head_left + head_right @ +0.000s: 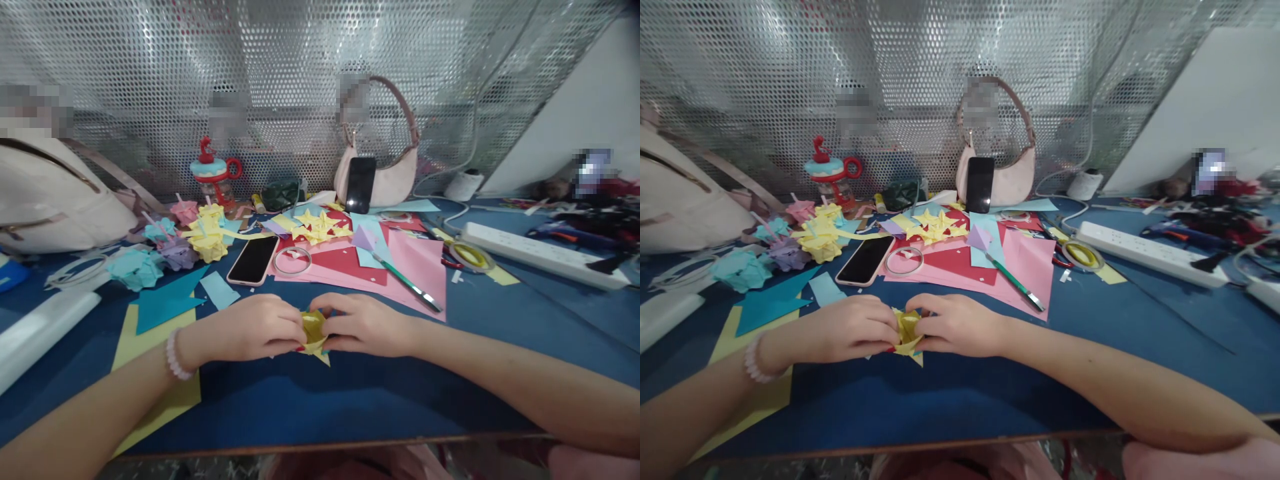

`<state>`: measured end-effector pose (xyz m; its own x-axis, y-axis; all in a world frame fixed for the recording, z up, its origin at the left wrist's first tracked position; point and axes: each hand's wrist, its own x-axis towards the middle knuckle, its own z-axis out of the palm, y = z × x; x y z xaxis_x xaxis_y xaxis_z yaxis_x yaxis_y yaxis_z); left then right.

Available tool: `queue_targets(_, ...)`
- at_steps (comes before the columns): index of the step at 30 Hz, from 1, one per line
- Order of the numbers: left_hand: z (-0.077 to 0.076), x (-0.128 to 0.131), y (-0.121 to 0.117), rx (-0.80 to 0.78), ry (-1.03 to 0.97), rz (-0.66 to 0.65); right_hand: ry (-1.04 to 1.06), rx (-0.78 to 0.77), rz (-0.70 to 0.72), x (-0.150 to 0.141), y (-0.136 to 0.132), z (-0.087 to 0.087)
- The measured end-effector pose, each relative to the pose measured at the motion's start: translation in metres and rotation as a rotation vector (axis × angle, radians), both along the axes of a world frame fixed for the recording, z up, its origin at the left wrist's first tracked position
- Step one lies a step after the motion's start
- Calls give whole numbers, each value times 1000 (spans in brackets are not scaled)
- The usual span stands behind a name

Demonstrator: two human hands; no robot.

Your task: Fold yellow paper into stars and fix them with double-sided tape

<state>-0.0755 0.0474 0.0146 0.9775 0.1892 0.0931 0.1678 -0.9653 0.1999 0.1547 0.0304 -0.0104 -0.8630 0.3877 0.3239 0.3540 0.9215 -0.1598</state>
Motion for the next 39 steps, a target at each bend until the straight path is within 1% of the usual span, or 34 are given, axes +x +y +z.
queue_targets(4,-2,1,3,-63,-30,-12,73,-74,1,1,2,-2)
queue_targets(10,-2,2,4,-112,-39,1,150,-170,-23,1,5,-5)
queue_targets(15,-3,1,5,-166,-33,15,128,-223,-39,2,6,-5)
queue_targets(21,-4,2,5,-168,-35,20,77,-271,-35,7,11,1)
queue_targets(28,-2,3,4,-197,-28,42,20,-376,-129,9,11,5)
queue_targets(31,-3,4,4,-218,-37,52,14,-376,-178,8,9,7)
queue_targets(35,-4,4,5,-218,-22,62,-51,-377,-208,7,8,6)
queue_targets(37,-4,4,5,-215,-11,67,-49,-374,-194,7,7,5)
queue_targets(39,-5,3,5,-218,-6,64,-15,-355,-146,8,7,4)
